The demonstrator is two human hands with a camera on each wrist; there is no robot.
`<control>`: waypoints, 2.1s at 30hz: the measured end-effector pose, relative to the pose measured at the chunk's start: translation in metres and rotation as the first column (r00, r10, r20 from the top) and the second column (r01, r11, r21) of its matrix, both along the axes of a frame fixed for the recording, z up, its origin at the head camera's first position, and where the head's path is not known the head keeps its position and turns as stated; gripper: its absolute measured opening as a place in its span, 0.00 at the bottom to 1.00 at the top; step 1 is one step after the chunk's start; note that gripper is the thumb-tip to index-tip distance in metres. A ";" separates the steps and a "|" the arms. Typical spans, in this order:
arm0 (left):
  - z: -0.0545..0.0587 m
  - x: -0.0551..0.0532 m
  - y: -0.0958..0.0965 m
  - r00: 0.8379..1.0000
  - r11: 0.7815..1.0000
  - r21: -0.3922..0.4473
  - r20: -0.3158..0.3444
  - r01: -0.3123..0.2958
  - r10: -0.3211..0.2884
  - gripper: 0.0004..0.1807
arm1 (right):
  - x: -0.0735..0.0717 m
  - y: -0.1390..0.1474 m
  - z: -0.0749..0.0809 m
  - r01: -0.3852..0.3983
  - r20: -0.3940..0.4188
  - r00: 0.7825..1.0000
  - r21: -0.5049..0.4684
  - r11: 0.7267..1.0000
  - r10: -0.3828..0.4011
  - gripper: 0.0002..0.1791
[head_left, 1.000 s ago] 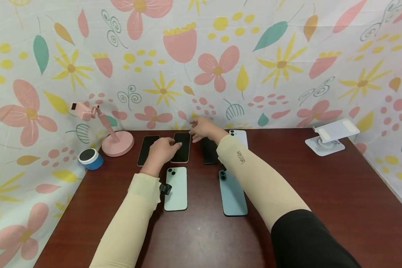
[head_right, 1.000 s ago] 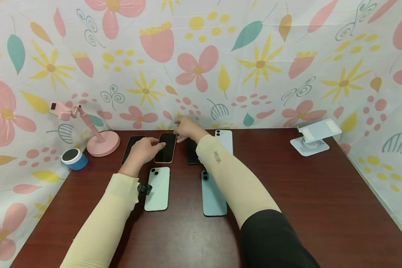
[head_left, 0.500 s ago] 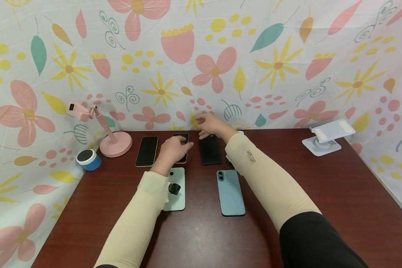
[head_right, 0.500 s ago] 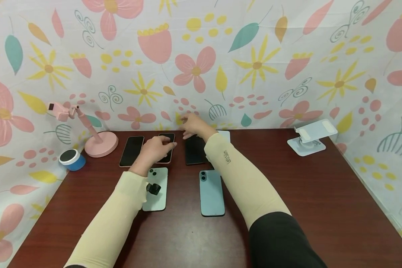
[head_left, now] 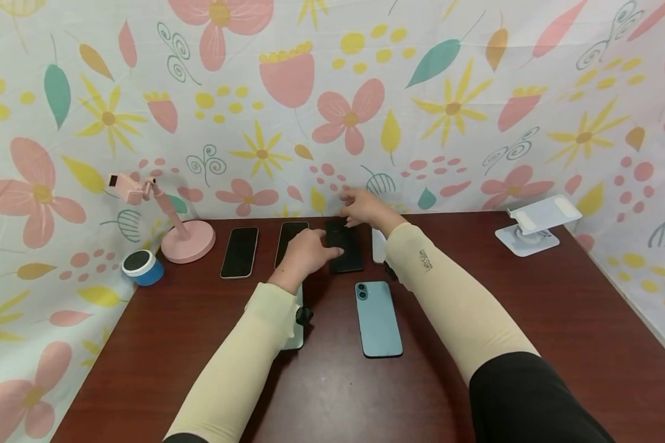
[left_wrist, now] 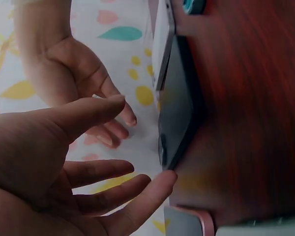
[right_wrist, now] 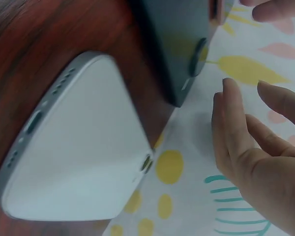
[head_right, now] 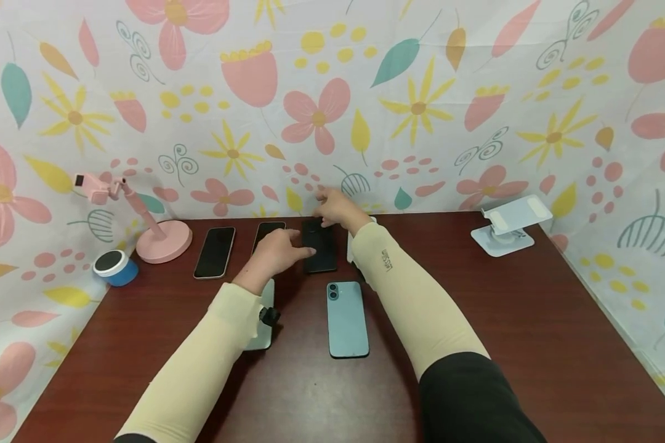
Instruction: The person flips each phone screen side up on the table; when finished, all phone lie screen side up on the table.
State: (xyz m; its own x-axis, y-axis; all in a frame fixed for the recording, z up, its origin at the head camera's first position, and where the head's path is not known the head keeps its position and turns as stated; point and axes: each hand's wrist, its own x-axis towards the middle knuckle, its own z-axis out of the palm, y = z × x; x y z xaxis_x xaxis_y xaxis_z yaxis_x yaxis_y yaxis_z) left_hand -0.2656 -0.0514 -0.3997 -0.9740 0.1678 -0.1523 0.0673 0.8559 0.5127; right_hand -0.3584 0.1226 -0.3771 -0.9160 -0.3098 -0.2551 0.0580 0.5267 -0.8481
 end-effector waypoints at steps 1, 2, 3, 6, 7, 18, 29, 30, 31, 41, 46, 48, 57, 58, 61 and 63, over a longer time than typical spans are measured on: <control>-0.001 0.001 0.003 1.000 1.000 -0.019 -0.004 0.020 -0.020 0.40 | -0.001 0.002 -0.002 0.002 -0.002 1.000 0.007 1.000 -0.002 0.36; -0.002 0.001 0.006 0.999 0.999 -0.037 -0.008 0.039 -0.039 0.40 | -0.002 0.003 -0.004 0.004 -0.006 1.000 0.017 1.000 -0.004 0.36; -0.003 0.001 0.009 0.998 0.996 -0.062 -0.015 0.058 -0.059 0.41 | -0.002 0.005 -0.006 0.006 -0.012 1.000 0.027 1.000 -0.005 0.36; -0.006 0.004 0.019 0.995 0.987 -0.129 -0.022 0.096 -0.100 0.43 | -0.005 0.008 -0.010 0.014 -0.019 1.000 0.054 0.998 -0.013 0.35; -0.007 0.004 0.022 0.994 0.984 -0.147 -0.022 0.102 -0.107 0.43 | -0.006 0.008 -0.011 0.016 -0.018 1.000 0.065 0.998 -0.015 0.35; -0.015 0.007 0.037 0.988 0.970 -0.194 -0.032 0.143 -0.152 0.46 | -0.007 0.010 -0.020 0.042 0.008 0.999 0.104 0.994 -0.043 0.33; -0.019 0.008 0.044 0.988 0.966 -0.221 -0.048 0.131 -0.145 0.42 | -0.008 0.006 -0.028 0.014 -0.032 0.999 0.172 0.985 -0.008 0.32; -0.019 0.008 0.044 0.988 0.966 -0.224 -0.047 0.130 -0.144 0.42 | -0.008 0.005 -0.029 0.012 -0.035 0.999 0.183 0.983 -0.006 0.32; -0.020 0.008 0.045 0.988 0.965 -0.228 -0.047 0.130 -0.144 0.42 | -0.009 0.005 -0.029 0.010 -0.035 0.999 0.192 0.981 -0.004 0.32; -0.019 0.010 0.050 0.988 0.952 -0.282 -0.056 0.120 -0.142 0.35 | -0.012 0.005 -0.034 0.000 -0.018 1.000 0.192 0.981 0.004 0.30; -0.018 0.010 0.052 0.988 0.951 -0.284 -0.054 0.124 -0.145 0.32 | -0.010 0.003 -0.036 -0.002 -0.045 0.999 0.209 0.978 0.011 0.29; -0.018 0.011 0.053 0.986 0.944 -0.301 -0.052 0.134 -0.157 0.32 | -0.009 0.003 -0.036 -0.006 -0.052 0.998 0.220 0.975 0.018 0.29; -0.020 0.010 0.052 0.954 0.854 -0.471 -0.075 0.222 -0.289 0.32 | -0.009 0.004 -0.036 -0.030 -0.012 0.999 0.214 0.976 0.033 0.30; -0.020 0.010 0.052 0.949 0.845 -0.482 -0.078 0.231 -0.304 0.31 | -0.009 0.004 -0.036 -0.036 -0.007 0.999 0.216 0.976 0.039 0.31; -0.020 0.008 0.051 0.931 0.824 -0.500 -0.088 0.266 -0.354 0.28 | -0.009 0.004 -0.036 -0.054 -0.007 0.998 0.238 0.970 0.058 0.32; -0.020 0.006 0.049 0.917 0.806 -0.517 -0.093 0.288 -0.388 0.25 | -0.009 0.004 -0.037 -0.071 -0.003 0.997 0.254 0.965 0.075 0.32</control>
